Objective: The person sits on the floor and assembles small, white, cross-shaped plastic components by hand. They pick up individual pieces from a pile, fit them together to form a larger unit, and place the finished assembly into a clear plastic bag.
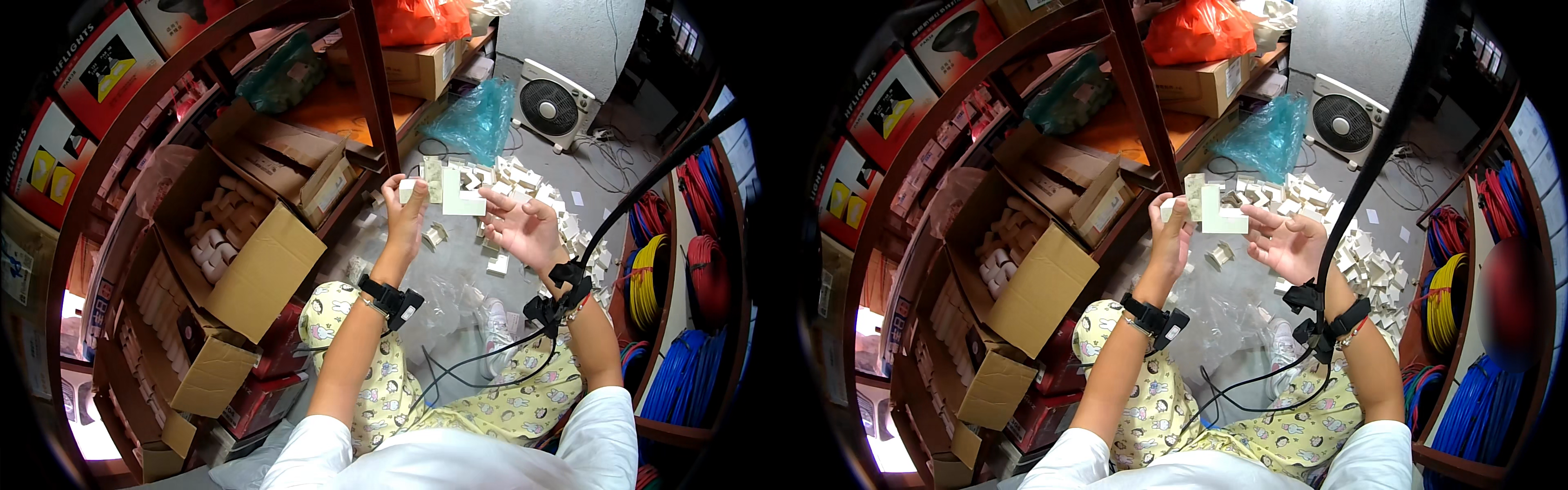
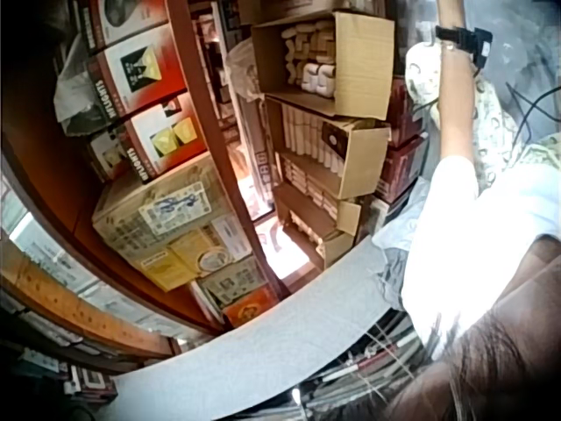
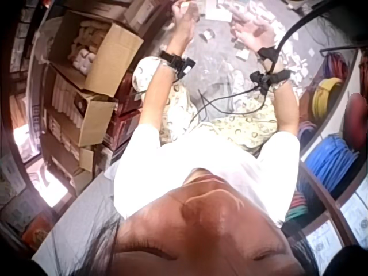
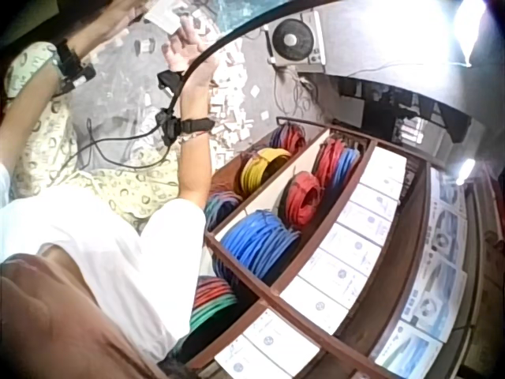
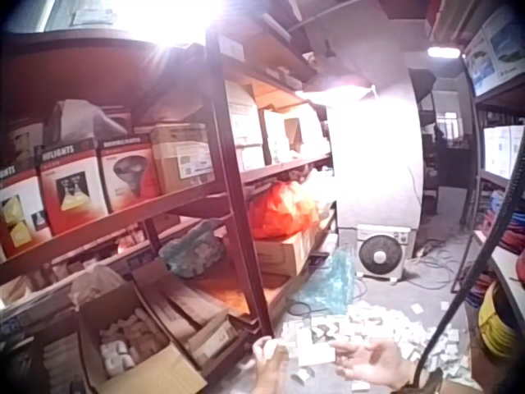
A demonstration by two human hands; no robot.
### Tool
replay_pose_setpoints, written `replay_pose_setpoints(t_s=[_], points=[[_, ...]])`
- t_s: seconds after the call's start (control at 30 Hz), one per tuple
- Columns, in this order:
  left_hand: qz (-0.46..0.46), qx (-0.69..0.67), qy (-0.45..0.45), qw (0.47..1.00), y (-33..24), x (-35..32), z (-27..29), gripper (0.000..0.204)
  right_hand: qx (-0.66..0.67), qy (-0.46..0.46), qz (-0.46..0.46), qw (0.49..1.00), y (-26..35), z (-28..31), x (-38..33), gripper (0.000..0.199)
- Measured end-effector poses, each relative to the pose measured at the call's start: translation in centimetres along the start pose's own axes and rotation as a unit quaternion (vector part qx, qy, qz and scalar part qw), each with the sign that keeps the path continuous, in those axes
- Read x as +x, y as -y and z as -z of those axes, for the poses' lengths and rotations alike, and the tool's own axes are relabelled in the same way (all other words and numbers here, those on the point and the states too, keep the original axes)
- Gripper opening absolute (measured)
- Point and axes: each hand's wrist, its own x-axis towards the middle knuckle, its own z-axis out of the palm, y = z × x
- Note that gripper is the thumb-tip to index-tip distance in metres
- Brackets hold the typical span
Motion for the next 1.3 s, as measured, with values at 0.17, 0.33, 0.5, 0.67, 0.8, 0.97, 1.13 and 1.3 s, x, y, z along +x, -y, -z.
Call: replay_pose_setpoints(t_s=[0.17,0.33,0.5,0.67,0.8,0.97,1.13,1.3], points=[[0.005,0.015,0.070,0.997,-0.4,-1.1,-1.4,0.065,0.033,0.009,0.013,0.999,-0.1,0.2,-0.3,0.071],[-0.023,0.110,0.092,0.989,0.7,-1.2,-1.0,0.058,0.034,-0.017,0.036,0.999,-0.3,0.3,-0.6,0.075],[-0.017,0.141,0.101,0.985,1.0,-1.0,-0.9,0.047,-0.116,-0.095,0.080,0.985,-0.6,0.0,-0.4,0.061],[0.006,0.150,0.117,0.982,1.1,-1.3,-1.3,0.042,-0.323,-0.194,0.099,0.921,-1.9,-0.5,-0.5,0.058],[0.062,0.116,0.122,0.984,0.9,-2.1,-2.0,0.038,-0.487,-0.221,0.104,0.838,-2.7,-0.5,-0.2,0.061],[0.034,0.156,0.132,0.978,1.4,-2.1,-1.8,0.037,-0.524,-0.290,0.071,0.797,-2.7,-0.3,-0.3,0.062],[0.053,0.140,0.134,0.980,1.2,-2.1,-1.6,0.037,-0.511,-0.267,-0.026,0.817,-1.5,-0.8,-0.4,0.051],[0.058,0.134,0.139,0.980,0.7,-2.2,-1.9,0.038,-0.494,-0.275,-0.010,0.824,-1.6,-0.8,-0.6,0.042]])
